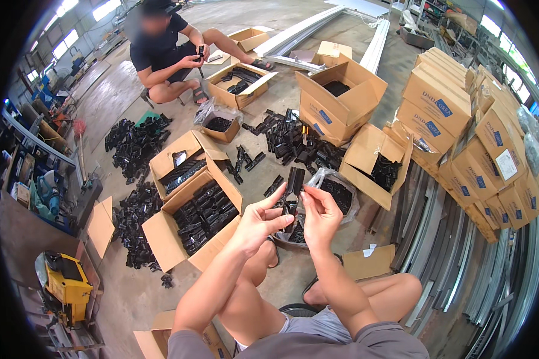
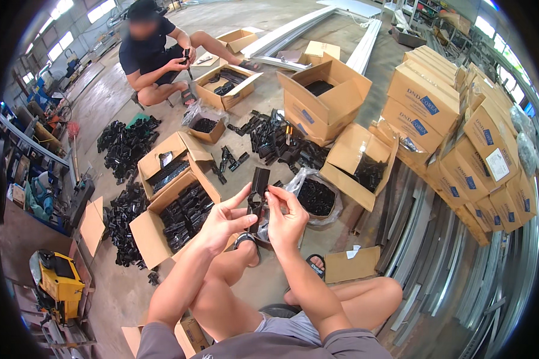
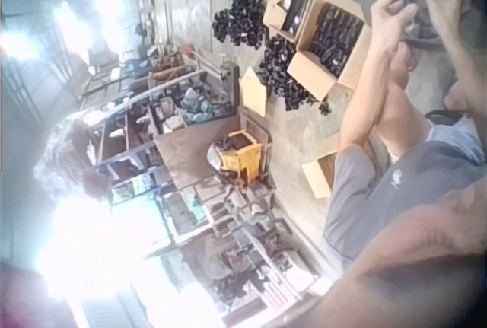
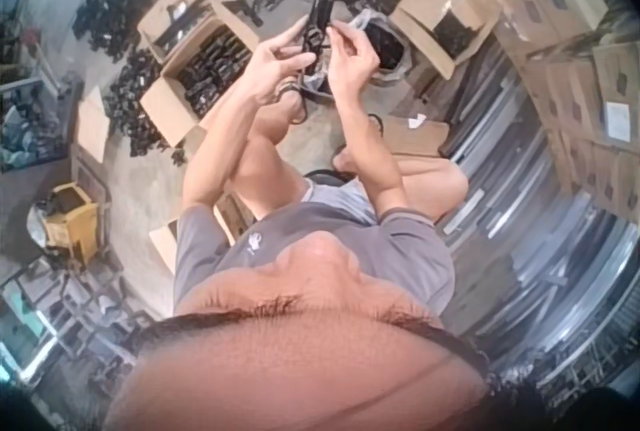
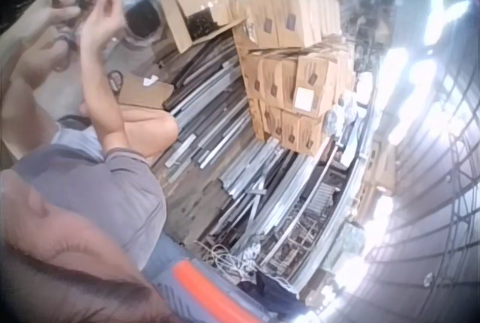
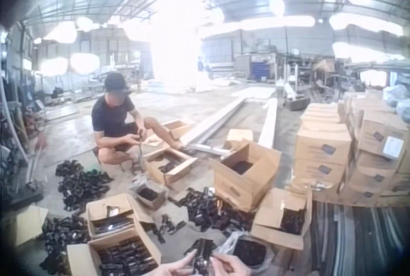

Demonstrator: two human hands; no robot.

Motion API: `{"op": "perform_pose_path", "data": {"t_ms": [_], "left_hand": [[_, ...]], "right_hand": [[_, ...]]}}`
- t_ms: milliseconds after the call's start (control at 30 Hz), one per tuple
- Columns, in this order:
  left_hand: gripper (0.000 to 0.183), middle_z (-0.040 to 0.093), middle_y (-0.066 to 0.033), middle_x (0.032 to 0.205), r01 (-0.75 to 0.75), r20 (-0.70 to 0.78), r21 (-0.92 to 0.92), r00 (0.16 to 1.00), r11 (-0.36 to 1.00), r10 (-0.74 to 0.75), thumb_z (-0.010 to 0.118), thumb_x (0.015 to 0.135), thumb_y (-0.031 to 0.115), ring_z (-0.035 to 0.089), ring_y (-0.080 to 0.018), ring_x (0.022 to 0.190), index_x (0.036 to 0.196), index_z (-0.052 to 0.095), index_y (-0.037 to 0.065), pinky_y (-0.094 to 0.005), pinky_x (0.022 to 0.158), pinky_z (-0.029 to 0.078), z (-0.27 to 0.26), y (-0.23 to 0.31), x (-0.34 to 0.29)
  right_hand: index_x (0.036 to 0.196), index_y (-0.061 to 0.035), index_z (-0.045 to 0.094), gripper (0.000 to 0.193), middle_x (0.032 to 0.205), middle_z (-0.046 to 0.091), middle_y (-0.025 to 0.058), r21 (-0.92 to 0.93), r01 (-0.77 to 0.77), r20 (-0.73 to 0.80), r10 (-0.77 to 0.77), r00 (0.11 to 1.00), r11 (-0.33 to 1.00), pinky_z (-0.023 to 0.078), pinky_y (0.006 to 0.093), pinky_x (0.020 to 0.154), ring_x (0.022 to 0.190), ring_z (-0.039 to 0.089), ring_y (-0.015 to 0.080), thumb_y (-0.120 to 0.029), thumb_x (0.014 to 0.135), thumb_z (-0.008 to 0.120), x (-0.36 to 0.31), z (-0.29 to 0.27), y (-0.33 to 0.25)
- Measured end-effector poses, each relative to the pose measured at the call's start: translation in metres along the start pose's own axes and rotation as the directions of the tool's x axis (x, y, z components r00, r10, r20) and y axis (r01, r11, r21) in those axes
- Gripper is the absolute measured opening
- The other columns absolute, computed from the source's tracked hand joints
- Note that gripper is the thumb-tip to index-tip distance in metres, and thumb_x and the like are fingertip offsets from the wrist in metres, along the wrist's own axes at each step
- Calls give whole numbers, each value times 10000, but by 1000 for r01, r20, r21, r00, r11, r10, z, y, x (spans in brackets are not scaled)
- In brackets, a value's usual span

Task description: The person sorts black metal hinges from a plastic bag, handling them individually and placing them into cardboard boxes on the fabrication floor.

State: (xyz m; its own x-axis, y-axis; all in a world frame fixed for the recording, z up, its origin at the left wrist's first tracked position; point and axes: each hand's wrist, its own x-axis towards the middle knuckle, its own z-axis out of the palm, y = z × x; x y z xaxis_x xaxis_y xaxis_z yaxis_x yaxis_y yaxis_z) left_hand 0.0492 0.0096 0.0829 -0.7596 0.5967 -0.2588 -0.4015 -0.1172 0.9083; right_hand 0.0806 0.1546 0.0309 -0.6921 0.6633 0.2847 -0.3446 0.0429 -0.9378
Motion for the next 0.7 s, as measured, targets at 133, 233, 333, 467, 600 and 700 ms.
{"op": "perform_pose_path", "data": {"t_ms": [133,233,333,467,600,700], "left_hand": [[768,716,-87,1099,15,-22,-4,1000,1000,-15,699,891,-27,630,-81,969,1552,365,174,-255,895,508,0,2,-2],[764,714,-93,1109,1,-13,3,1000,1000,-1,693,890,-40,624,-82,975,1550,368,166,-258,903,504,0,2,0],[765,711,-89,1106,-19,-8,21,1000,1000,19,686,887,-56,613,-78,974,1549,370,159,-263,911,502,0,2,2],[768,703,-73,1094,-44,3,57,999,997,44,672,882,-84,597,-70,964,1548,370,152,-266,911,503,-4,0,3],[771,696,-63,1085,-51,1,109,999,993,51,665,875,-105,587,-64,957,1544,375,147,-265,902,508,-2,2,2],[769,697,-59,1087,-49,20,93,999,994,47,668,871,-108,590,-62,949,1540,383,142,-266,898,512,-2,1,2]], "right_hand": [[1066,45,712,164,985,730,71,-64,-38,47,41,998,997,549,225,802,881,671,91,34,903,694,0,-1,-6],[1055,37,717,159,947,734,77,-113,-29,72,37,997,993,541,234,762,840,668,93,-3,902,706,3,-6,-5],[1027,28,718,168,883,741,97,-134,-4,72,14,997,991,535,257,701,763,671,107,-78,897,732,6,-6,-4],[977,21,676,162,845,708,108,-228,30,181,12,983,973,519,286,660,719,663,146,-136,940,690,13,-8,-15],[914,14,600,278,727,615,58,-322,155,291,-58,955,934,460,285,604,649,560,116,-231,1037,560,20,-10,-13],[892,9,578,366,690,584,68,-398,191,328,-55,943,897,456,298,589,617,553,148,-300,1067,487,21,-14,-1]]}}
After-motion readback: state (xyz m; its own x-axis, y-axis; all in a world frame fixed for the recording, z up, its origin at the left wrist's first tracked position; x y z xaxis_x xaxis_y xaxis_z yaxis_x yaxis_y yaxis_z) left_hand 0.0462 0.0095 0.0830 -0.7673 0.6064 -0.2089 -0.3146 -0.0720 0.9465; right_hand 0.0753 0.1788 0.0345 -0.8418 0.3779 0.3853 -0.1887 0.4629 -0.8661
